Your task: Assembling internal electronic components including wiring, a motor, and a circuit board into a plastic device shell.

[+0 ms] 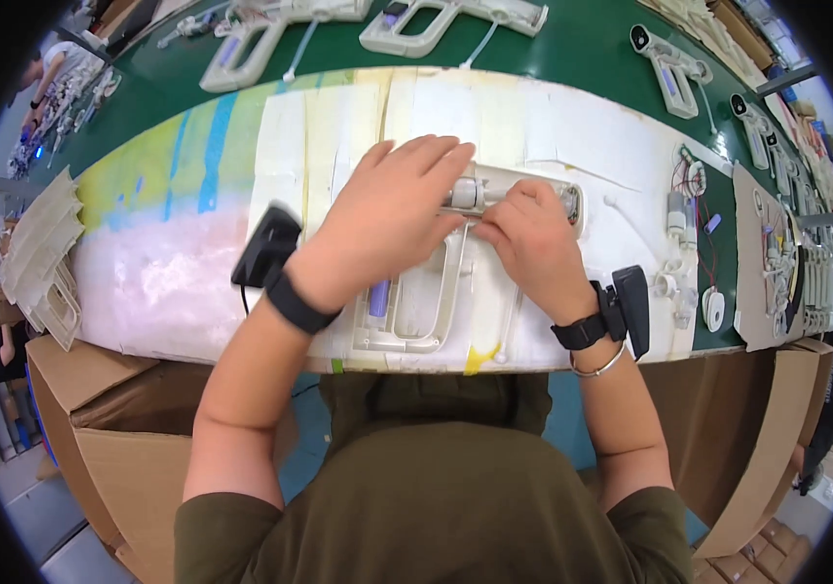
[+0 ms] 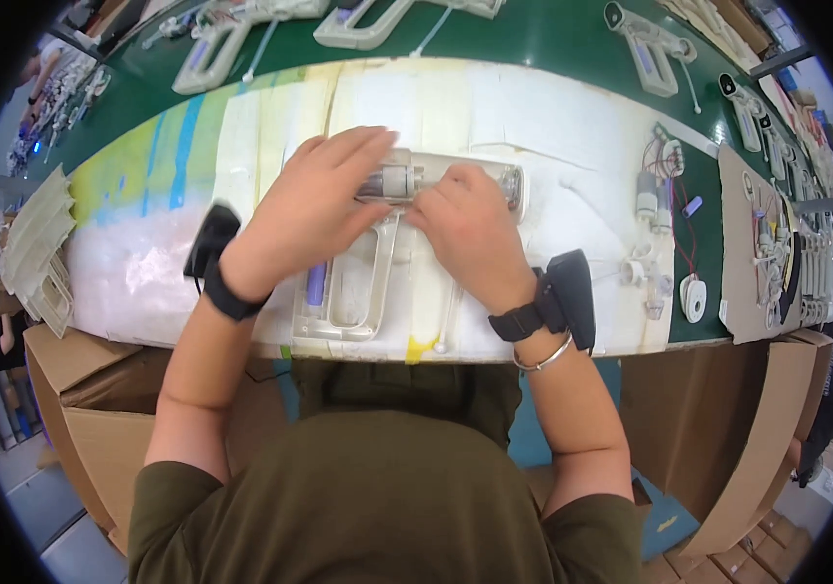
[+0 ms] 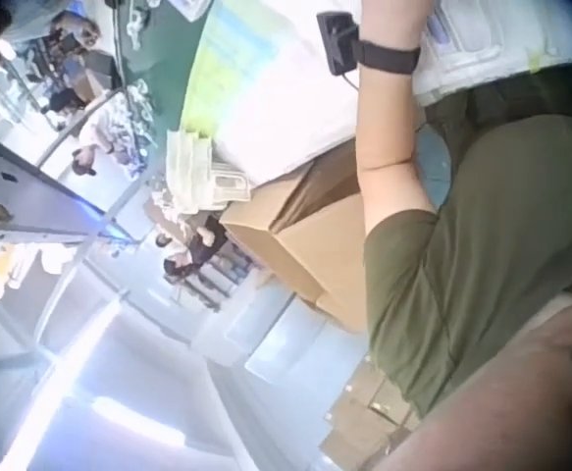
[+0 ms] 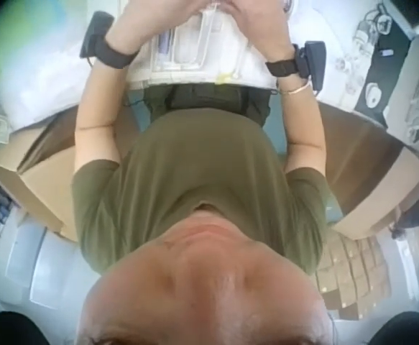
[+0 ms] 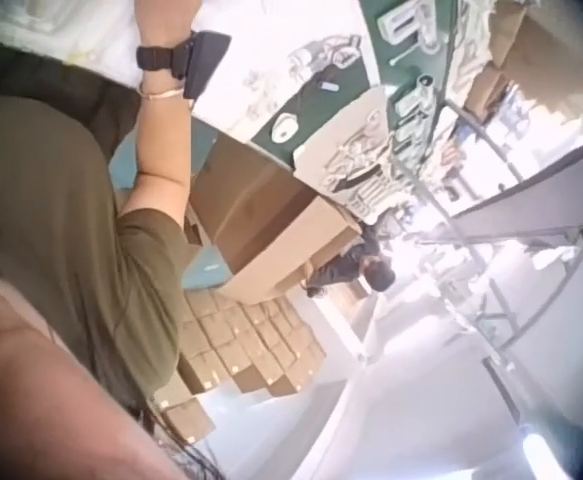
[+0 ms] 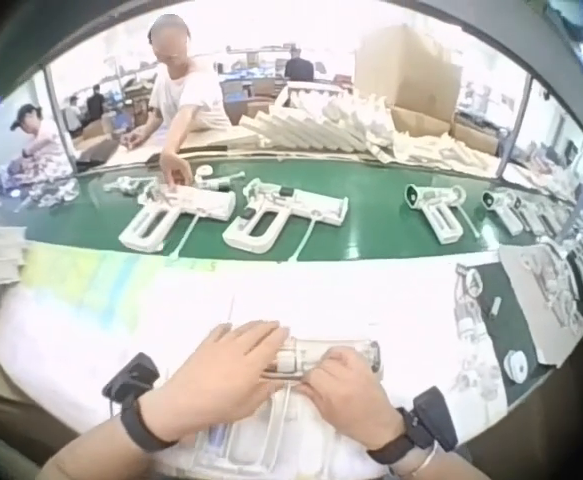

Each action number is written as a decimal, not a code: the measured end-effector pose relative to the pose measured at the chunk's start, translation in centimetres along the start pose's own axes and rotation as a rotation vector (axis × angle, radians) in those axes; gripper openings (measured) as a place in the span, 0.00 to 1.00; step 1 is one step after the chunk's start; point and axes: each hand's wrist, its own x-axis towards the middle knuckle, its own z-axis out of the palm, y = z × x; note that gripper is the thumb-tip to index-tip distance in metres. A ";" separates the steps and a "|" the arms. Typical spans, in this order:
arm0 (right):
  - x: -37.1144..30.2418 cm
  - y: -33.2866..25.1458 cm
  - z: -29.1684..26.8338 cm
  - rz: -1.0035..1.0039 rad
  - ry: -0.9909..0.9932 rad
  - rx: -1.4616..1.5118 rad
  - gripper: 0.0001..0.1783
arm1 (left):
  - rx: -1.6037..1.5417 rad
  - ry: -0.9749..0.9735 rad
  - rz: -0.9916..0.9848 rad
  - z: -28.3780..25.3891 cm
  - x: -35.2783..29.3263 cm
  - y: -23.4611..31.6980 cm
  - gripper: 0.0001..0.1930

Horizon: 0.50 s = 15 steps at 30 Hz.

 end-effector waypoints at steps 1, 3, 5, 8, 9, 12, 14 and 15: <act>-0.4 0.2 -0.1 0.045 -0.022 0.008 0.10 | 0.005 0.002 0.020 0.1 -1.0 0.3 0.31; -0.9 0.2 -0.1 0.083 0.002 -0.008 0.10 | -0.006 0.082 -0.152 -0.1 -4.5 1.7 0.36; -0.6 -0.2 -0.1 0.088 0.015 0.011 0.09 | 0.061 -0.002 -0.210 0.3 -6.8 5.1 0.38; -0.1 -0.5 0.6 0.154 0.029 -0.005 0.08 | 0.191 -0.128 -0.314 1.6 -6.8 6.4 0.41; 0.2 -0.4 0.8 0.150 0.010 -0.001 0.08 | 0.275 -0.173 -0.359 1.6 -6.6 6.4 0.42; 0.6 -0.7 0.9 0.127 0.009 0.031 0.07 | 0.239 -0.126 -0.432 0.9 -7.8 5.0 0.43; 0.4 -1.4 0.1 0.057 0.089 0.165 0.08 | 0.196 -0.125 -0.476 0.1 -8.4 4.2 0.44; 0.5 -2.3 -0.2 0.047 0.090 0.179 0.08 | 0.208 -0.124 -0.488 -0.3 -8.6 3.9 0.44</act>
